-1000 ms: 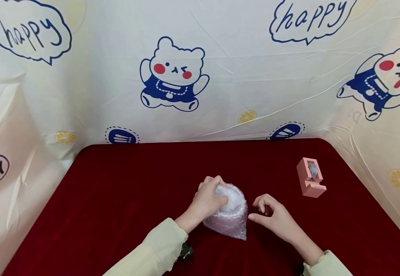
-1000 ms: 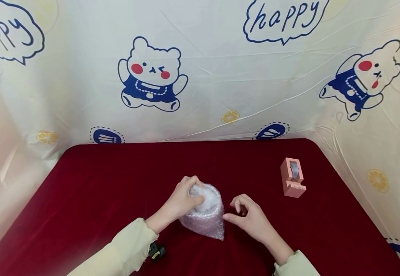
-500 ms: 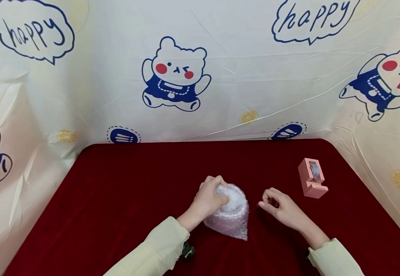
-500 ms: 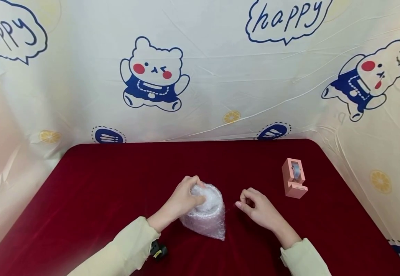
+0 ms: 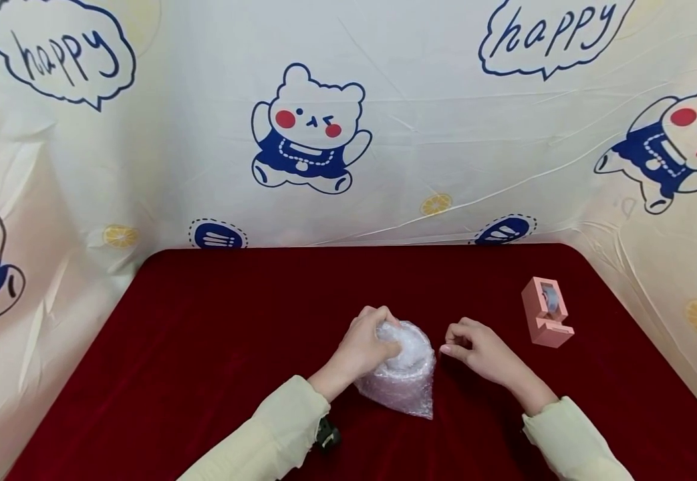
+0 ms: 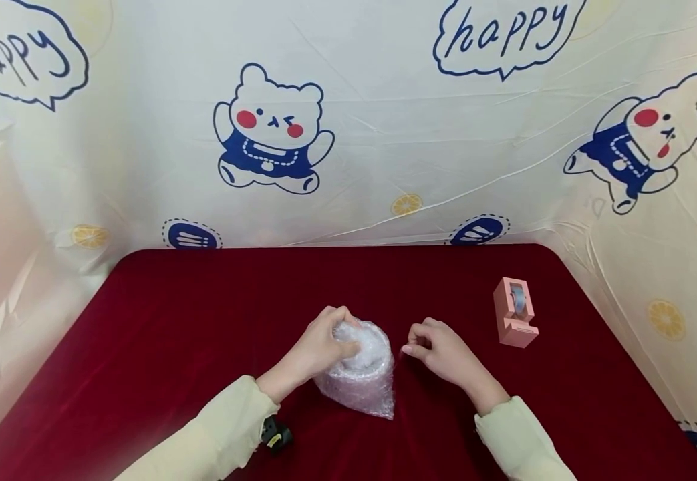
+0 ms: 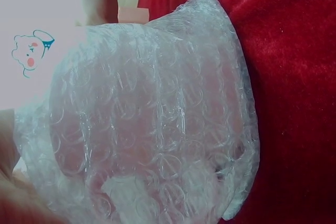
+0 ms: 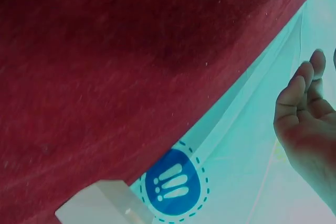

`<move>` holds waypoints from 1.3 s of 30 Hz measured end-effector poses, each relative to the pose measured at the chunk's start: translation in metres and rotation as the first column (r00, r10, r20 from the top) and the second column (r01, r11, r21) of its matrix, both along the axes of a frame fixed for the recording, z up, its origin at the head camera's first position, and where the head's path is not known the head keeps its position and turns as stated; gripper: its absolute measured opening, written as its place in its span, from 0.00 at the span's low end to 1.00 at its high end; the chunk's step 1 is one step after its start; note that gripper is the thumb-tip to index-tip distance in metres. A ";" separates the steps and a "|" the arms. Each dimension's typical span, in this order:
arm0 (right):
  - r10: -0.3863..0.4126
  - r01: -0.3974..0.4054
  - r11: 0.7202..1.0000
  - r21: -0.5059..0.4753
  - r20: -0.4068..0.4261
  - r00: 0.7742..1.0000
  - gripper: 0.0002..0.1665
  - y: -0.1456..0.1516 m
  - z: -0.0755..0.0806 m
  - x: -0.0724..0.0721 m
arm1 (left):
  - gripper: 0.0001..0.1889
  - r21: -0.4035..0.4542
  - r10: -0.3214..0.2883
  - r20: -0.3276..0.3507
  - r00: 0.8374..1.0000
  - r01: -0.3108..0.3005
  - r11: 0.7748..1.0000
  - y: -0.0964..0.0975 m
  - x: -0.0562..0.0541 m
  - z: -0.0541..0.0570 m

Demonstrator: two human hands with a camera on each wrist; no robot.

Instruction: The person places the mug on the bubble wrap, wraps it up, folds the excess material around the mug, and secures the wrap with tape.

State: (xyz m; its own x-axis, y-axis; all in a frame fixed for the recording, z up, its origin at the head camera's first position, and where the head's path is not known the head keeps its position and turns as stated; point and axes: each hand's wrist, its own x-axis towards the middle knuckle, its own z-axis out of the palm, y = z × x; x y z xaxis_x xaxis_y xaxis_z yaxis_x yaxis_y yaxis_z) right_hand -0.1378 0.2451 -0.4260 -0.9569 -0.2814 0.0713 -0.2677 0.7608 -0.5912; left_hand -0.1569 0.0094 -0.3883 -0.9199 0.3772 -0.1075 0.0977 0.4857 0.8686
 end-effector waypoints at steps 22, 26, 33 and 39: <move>-0.041 0.059 0.989 -0.132 0.131 0.990 0.02 -0.027 -0.011 -0.024 | 0.09 0.017 -0.036 0.054 0.998 0.035 0.999 -0.002 -0.001 -0.002; -0.108 0.144 0.974 -0.173 0.205 0.973 0.03 -0.029 -0.014 -0.025 | 0.11 -0.001 -0.058 0.044 0.997 0.058 0.998 -0.003 -0.001 -0.003; -0.143 0.244 0.929 -0.278 0.338 0.930 0.04 -0.035 -0.020 -0.028 | 0.13 0.039 -0.036 0.067 0.997 0.033 0.999 -0.001 -0.001 -0.004; -0.118 0.290 0.894 -0.343 0.444 0.888 0.06 -0.038 -0.017 -0.027 | 0.13 0.040 -0.011 0.069 0.998 0.008 0.999 0.000 0.000 -0.002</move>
State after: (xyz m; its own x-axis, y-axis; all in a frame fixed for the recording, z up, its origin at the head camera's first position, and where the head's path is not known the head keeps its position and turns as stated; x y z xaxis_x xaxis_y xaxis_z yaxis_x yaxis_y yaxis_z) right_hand -0.1651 0.2067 -0.4430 -0.9570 -0.1080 -0.2693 0.1932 0.4555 -0.8690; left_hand -0.1571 0.0096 -0.3907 -0.9070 0.3914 -0.1555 0.0414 0.4502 0.8920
